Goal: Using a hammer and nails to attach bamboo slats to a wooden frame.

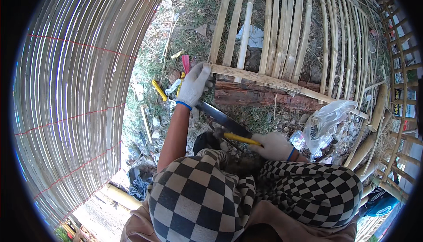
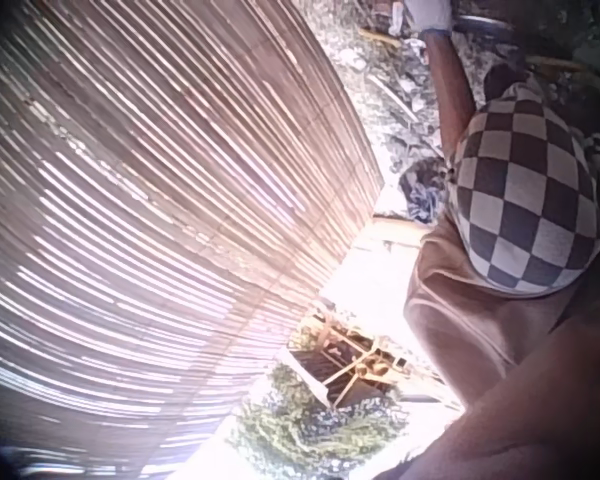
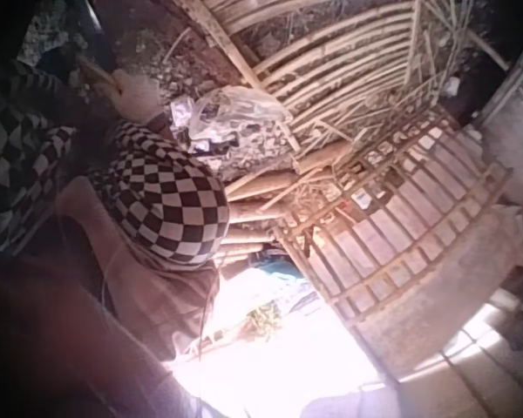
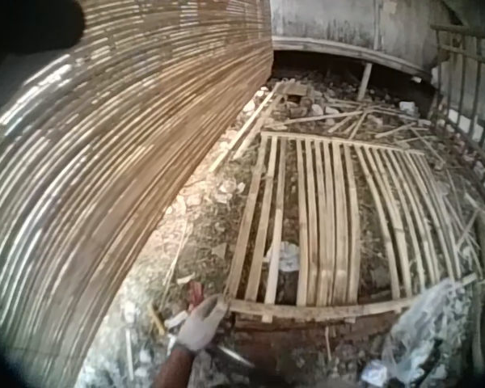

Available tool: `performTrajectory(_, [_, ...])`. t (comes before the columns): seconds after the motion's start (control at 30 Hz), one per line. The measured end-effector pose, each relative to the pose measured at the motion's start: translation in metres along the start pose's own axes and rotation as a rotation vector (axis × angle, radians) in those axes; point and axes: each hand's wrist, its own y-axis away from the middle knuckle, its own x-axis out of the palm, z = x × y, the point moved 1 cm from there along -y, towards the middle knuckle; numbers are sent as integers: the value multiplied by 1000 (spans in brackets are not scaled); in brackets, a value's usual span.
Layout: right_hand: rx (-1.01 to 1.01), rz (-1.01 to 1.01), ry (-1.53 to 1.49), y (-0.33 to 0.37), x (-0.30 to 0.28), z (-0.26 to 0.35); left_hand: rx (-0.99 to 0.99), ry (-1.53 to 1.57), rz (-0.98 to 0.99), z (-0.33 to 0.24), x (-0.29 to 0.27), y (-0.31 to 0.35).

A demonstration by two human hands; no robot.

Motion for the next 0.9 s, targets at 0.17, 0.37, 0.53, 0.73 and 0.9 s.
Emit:
performTrajectory(0.17, [-291,-267,-12,-11,41,-30,416,-727,-317,-23,-8,32])
performTrajectory(0.37, [34,-153,53,-22,30,-29,729,-767,-114,-45,15,67])
performTrajectory(0.53, [17,41,-99,-33,21,-48,628,-785,286,-23,46,86])
performTrajectory(0.73, [11,317,-211,-32,63,-56,649,-972,524,-5,60,103])
performTrajectory(0.9, [235,-59,64,-6,8,-3,742,-1136,660,25,58,130])
